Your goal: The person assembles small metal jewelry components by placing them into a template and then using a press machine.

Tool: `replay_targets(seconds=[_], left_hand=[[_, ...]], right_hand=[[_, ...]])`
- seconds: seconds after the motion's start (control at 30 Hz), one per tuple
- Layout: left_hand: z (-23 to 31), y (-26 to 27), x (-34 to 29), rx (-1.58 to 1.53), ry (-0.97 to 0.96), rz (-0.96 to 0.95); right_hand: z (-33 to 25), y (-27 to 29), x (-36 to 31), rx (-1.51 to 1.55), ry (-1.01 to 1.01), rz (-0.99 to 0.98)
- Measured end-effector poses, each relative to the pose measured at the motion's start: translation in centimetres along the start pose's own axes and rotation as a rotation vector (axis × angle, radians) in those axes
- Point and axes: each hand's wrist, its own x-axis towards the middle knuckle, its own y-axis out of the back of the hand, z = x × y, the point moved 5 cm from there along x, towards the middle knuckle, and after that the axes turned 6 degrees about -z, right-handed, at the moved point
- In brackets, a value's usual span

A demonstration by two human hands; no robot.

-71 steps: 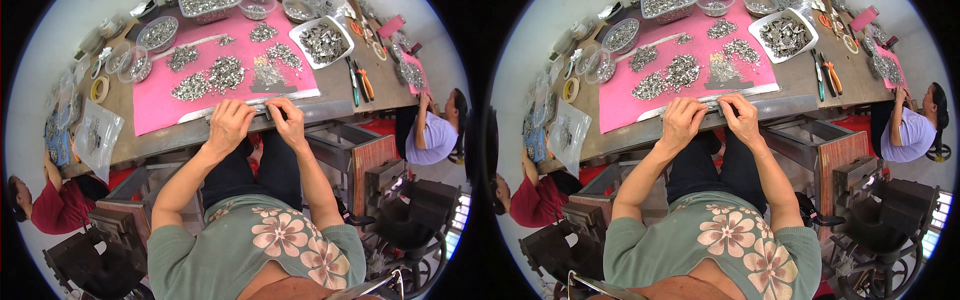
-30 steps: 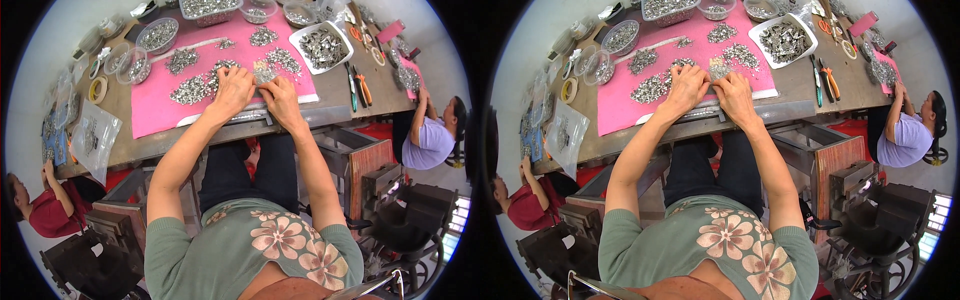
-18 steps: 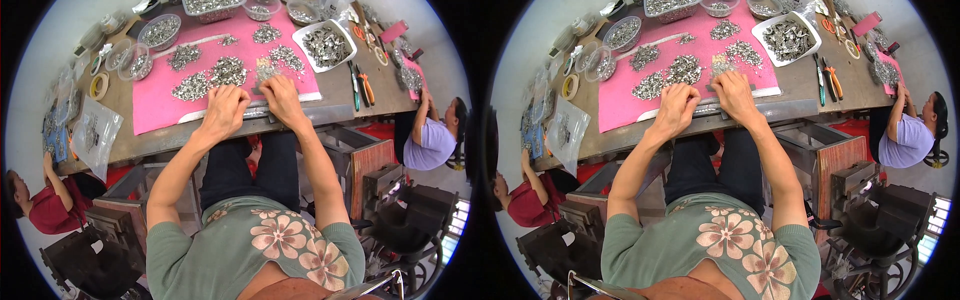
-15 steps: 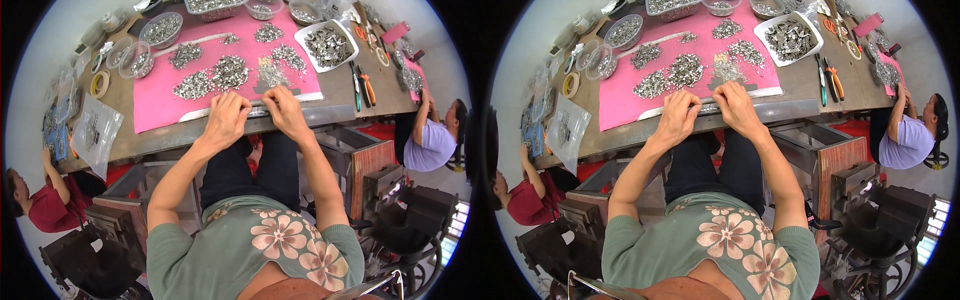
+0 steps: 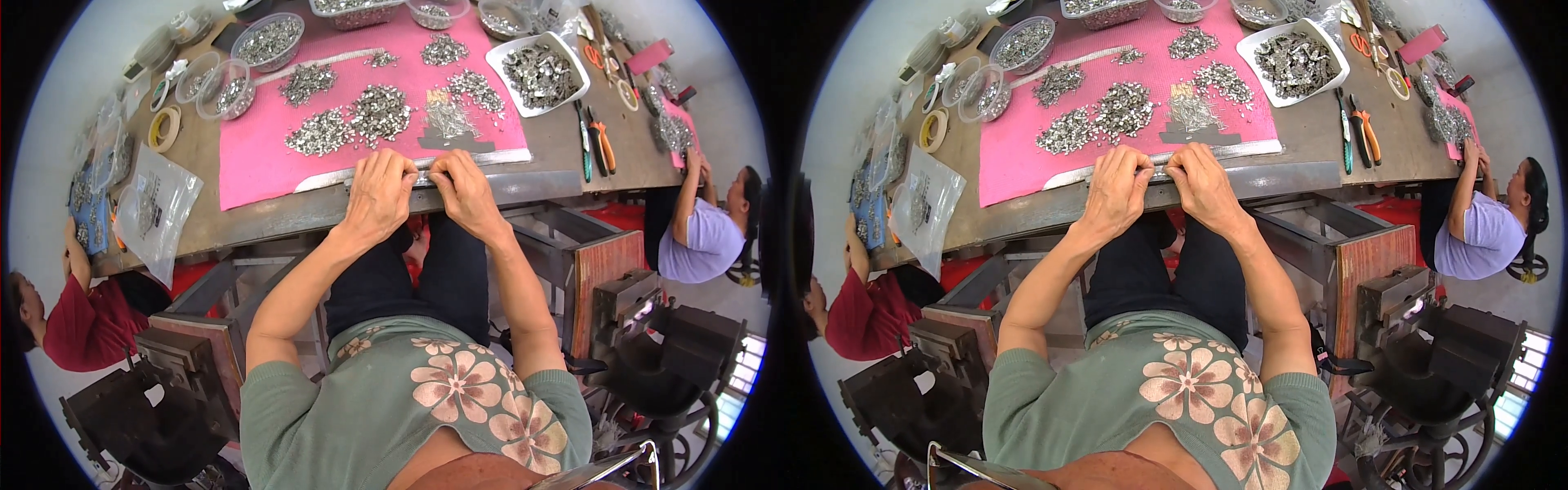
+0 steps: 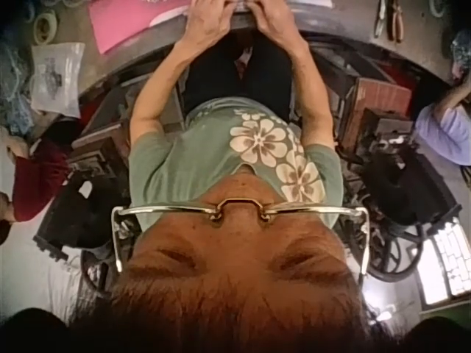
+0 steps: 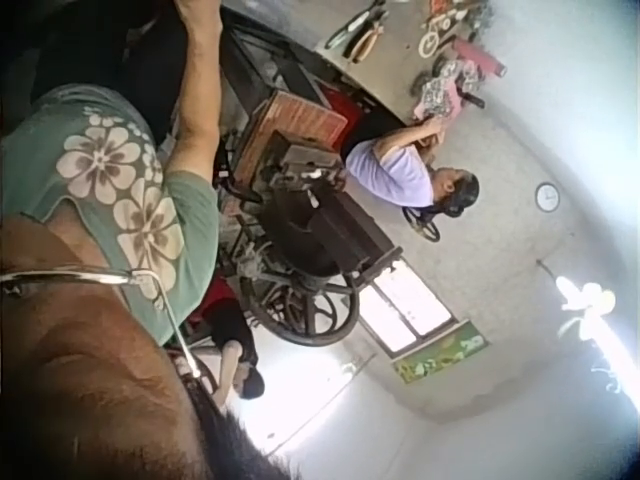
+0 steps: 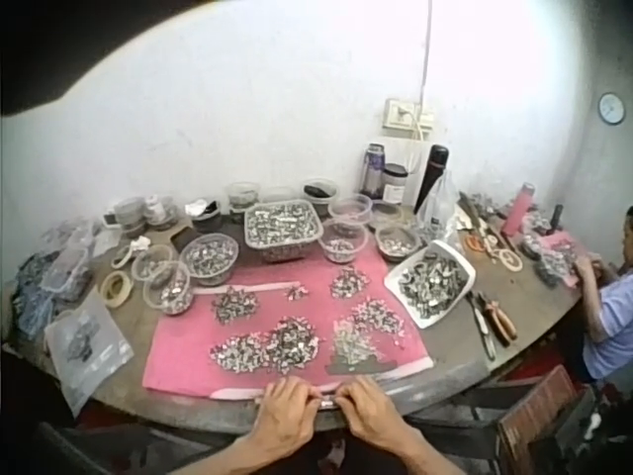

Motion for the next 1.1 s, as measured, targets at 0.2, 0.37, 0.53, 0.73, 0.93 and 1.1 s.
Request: replay_targets(seconds=[0.2,0.37,0.53,0.73,0.93,1.1], left_hand=[[-0.1,-0.2,0.0,-0.006,0.009,-0.003],[0.0,-0.2,-0.1,0.009,0.003,0.007],[0.1,-0.3,-0.1,0.037,-0.011,-0.005],[0.1,-0.4,-0.1,0.052,-0.035,0.01],[-0.1,-0.3,-0.1,0.016,-0.011,-0.007],[-0.6,0.2,0.1,-0.109,0.085,-0.033]], right_hand=[[0.3,0.1,-0.1,0.047,-0.031,-0.003],[-0.1,0.1,0.0,-0.021,0.01,-0.018],[-1.3,0.0,0.0,-0.195,0.072,-0.014],[-2.2,-0.1,-0.2,-0.32,0.152,0.039],[-1.3,0.7,-0.6,-0.135,0.068,0.108],[-1.9,1.1,-0.6,-0.069,0.079,0.187]])
